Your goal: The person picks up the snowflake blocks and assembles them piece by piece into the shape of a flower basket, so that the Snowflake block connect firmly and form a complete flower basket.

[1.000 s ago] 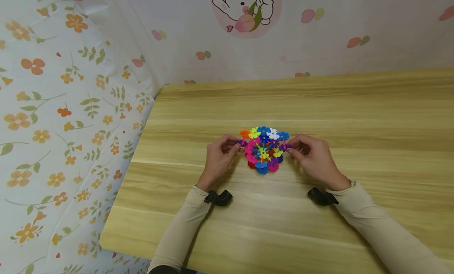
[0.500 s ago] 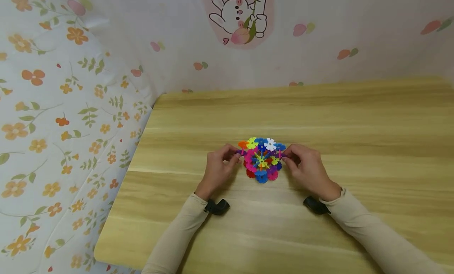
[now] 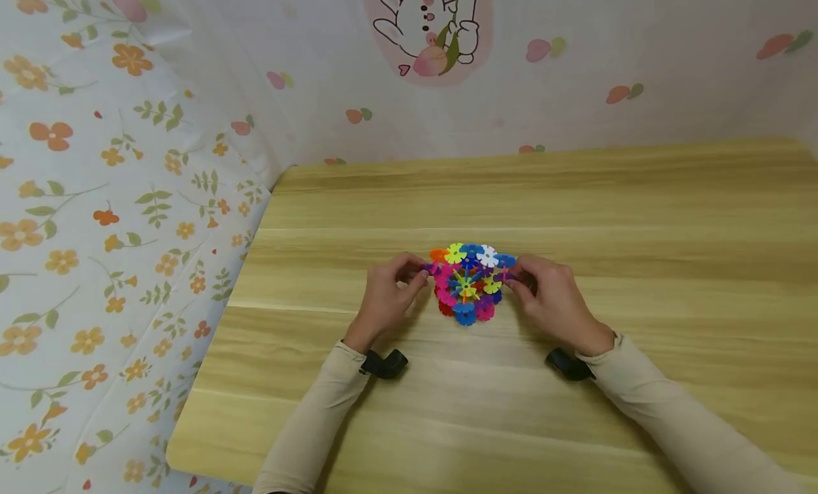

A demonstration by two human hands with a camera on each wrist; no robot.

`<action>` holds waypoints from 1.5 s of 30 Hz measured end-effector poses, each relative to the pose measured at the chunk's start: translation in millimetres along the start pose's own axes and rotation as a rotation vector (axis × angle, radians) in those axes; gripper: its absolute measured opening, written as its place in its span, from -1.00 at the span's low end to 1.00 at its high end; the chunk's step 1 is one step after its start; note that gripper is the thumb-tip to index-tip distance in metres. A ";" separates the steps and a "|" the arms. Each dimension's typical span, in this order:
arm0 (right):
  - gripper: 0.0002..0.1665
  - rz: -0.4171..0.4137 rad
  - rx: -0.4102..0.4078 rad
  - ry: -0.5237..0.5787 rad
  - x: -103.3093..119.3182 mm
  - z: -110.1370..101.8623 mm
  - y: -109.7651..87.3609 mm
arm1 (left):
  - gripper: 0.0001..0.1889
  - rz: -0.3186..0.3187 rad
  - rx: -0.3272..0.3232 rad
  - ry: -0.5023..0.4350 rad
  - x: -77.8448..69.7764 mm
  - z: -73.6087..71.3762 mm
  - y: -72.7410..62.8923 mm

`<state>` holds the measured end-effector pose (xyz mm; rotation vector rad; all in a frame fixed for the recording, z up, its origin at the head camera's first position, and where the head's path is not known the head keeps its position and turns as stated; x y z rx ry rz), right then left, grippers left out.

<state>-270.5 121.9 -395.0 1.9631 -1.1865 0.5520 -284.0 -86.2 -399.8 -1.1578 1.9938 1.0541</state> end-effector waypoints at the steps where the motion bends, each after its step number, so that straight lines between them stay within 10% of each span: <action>1: -0.84 0.002 0.001 0.001 -0.2 -0.3 0.4 | -0.90 -0.016 0.000 -0.030 0.4 -0.7 0.5; 12: -0.86 0.002 0.006 -0.002 2.0 -6.0 5.3 | -0.89 -0.006 -0.033 -0.087 -3.5 -2.7 2.7; 29: -0.86 0.003 -0.025 -0.012 8.8 -5.8 6.1 | -0.88 0.202 0.027 0.373 -23.4 7.9 6.2; 45: -0.89 0.027 -0.019 -0.008 5.2 2.9 0.8 | -0.84 0.113 0.061 0.234 -5.9 8.4 -1.4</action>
Point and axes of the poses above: each hand's wrist, its own y-axis towards the middle knuckle, its own z-axis out of the palm, x = y × z, the point moved 10 cm from there along y, towards the middle knuckle, and after that the axes turned 1 degree about z, right-handed, at the moved point
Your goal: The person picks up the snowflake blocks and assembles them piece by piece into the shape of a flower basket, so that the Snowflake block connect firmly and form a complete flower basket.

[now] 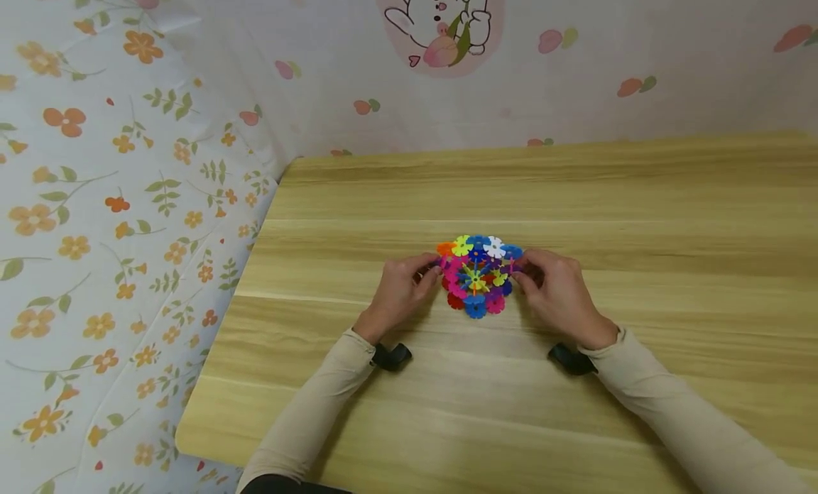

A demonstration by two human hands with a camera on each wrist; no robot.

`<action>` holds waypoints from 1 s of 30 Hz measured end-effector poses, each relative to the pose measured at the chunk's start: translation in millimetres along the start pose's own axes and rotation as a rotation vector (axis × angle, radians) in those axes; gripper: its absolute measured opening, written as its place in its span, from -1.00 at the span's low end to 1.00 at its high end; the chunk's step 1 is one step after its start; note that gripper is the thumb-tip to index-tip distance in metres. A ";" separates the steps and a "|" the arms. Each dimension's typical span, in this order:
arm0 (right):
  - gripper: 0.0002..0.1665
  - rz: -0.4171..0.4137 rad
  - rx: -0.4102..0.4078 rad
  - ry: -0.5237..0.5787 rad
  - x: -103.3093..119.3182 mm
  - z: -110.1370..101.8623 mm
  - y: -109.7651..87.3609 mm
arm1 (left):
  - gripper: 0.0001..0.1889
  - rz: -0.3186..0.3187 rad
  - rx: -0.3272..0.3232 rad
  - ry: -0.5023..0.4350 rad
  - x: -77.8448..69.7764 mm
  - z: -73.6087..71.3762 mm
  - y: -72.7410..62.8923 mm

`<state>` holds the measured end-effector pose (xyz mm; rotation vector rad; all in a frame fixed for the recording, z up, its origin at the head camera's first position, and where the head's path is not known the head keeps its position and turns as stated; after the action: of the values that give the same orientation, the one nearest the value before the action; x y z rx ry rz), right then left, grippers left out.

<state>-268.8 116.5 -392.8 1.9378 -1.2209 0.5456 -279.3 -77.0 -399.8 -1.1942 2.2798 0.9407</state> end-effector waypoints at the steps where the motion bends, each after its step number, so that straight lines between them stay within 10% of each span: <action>1: -0.90 0.007 0.008 0.004 -1.6 0.3 0.1 | -0.83 -0.034 -0.002 -0.037 4.8 -0.1 -0.8; 7: -0.90 0.069 0.056 0.037 -14.5 2.5 -1.4 | -0.84 -0.214 -0.025 -0.222 30.5 2.1 -10.5; 13: -0.95 0.119 0.066 0.061 -30.8 0.3 -1.3 | -0.85 -0.212 -0.025 -0.314 26.2 9.8 -5.1; 30: -0.89 0.280 0.140 0.127 -122.6 0.8 49.7 | -0.86 -0.350 0.009 -0.303 84.2 62.0 66.3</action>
<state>-368.3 172.8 -459.4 1.8236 -1.4131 0.9064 -378.8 -52.6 -469.3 -1.2934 1.7672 0.9040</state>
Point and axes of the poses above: each hand's wrist, its own y-axis towards the middle knuckle, its own z-axis out of the palm, x = y × z, the point moved 10 cm from there along y, towards the middle knuckle, and after that the axes turned 1 degree about z, right-handed, at the moved point
